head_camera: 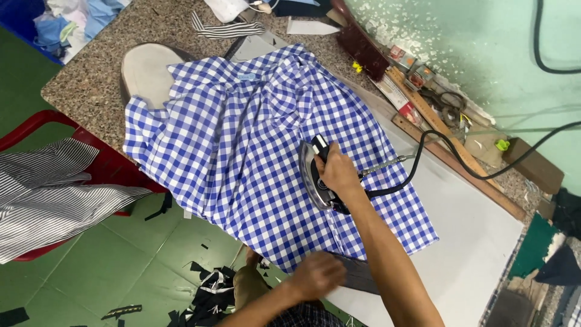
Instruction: The person irons a blue and white checkered shirt on a white ironing board. They repeatedly smooth the fabric with their hands, use a steam iron on the sleeves and body, and reposition the shirt several times to access different areas.
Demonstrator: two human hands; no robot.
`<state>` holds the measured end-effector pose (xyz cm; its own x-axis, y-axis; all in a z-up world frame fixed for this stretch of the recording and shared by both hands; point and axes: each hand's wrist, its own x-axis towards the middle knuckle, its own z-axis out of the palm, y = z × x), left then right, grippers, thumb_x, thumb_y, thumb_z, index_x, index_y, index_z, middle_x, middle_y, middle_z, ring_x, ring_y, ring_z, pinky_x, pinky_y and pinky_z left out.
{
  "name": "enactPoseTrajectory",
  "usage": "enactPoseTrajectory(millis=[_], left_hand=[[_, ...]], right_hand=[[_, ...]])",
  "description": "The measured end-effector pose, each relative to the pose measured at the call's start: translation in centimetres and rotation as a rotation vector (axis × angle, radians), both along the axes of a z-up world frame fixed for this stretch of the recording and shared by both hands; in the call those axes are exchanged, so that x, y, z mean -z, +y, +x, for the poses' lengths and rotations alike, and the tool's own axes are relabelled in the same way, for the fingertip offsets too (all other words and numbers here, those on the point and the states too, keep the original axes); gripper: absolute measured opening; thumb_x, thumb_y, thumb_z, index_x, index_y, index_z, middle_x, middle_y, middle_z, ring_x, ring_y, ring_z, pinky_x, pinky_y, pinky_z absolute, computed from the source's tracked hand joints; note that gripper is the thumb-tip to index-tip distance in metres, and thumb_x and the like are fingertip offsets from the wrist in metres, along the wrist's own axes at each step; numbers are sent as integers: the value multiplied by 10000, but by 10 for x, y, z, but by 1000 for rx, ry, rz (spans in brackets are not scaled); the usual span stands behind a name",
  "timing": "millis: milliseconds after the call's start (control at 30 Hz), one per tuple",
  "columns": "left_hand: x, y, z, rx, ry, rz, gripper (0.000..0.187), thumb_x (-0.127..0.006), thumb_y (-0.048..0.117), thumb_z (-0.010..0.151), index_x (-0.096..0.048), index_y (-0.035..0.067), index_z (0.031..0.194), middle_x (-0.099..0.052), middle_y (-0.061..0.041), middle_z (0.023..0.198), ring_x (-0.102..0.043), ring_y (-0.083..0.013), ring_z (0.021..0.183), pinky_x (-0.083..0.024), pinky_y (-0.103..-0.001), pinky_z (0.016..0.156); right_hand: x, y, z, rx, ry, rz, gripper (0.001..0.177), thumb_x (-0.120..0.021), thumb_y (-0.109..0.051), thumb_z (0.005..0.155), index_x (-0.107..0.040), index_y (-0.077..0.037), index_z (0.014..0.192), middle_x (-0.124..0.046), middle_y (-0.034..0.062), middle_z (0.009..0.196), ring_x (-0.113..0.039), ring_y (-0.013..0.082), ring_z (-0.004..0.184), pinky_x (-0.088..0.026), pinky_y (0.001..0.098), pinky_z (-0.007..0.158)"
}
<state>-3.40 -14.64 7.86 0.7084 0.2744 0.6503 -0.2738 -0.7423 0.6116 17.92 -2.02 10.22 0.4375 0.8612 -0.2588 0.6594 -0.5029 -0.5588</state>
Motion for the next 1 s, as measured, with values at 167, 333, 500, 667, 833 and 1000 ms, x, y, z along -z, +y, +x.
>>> enactPoseTrajectory(millis=[167, 333, 500, 667, 833, 1000], left_hand=[[63, 68, -16, -351, -41, 99, 129, -571, 130, 990, -683, 69, 1004, -657, -72, 909, -616, -217, 760, -521, -346, 632], [60, 155, 2, -499, 238, 186, 333, -561, 262, 1011, -666, 52, 1248, -668, -128, 1142, -649, -279, 1046, -521, -409, 867], [65, 209, 44, -346, 497, 426, 513, -450, 392, 1070, -543, 51, 1442, -509, -157, 1517, -413, -301, 1452, -246, -506, 1231], [80, 248, 62, -245, 584, 539, 577, -428, 487, 1047, -545, 107, 1466, -486, -94, 1568, -359, -258, 1501, -174, -513, 1262], [90, 275, 64, -251, 652, 532, 617, -376, 587, 1044, -550, 183, 1477, -496, -50, 1565, -360, -230, 1507, -120, -518, 1278], [102, 291, 63, -296, 600, 464, 547, -336, 545, 1062, -529, 292, 1507, -483, 1, 1584, -327, -250, 1524, -91, -538, 1271]], right_hand=[[-6, -36, -10, -26, -44, -24, 354, -556, -320, 1036, -491, 29, 1047, -665, 228, 730, -686, 394, 644, -546, 471, 483], [-25, -69, -24, 32, -59, -124, 412, -531, -398, 1029, -522, 14, 1022, -692, 280, 754, -741, 424, 736, -593, 472, 529], [-48, -91, -35, 68, 29, -208, 501, -506, -446, 1026, -512, 24, 1197, -710, 324, 937, -738, 470, 876, -608, 514, 649], [-89, -97, -42, 107, 180, -86, 631, -404, -410, 1057, -377, 44, 1495, -564, 378, 1224, -633, 577, 1060, -567, 622, 779], [-87, -83, -42, 114, 210, -248, 676, -471, -475, 1038, -357, 10, 1495, -654, 344, 1207, -661, 519, 1115, -568, 594, 892], [-76, -54, -37, 168, 100, -409, 602, -453, -565, 1025, -488, -61, 1352, -732, 286, 1059, -738, 442, 991, -618, 509, 784]])
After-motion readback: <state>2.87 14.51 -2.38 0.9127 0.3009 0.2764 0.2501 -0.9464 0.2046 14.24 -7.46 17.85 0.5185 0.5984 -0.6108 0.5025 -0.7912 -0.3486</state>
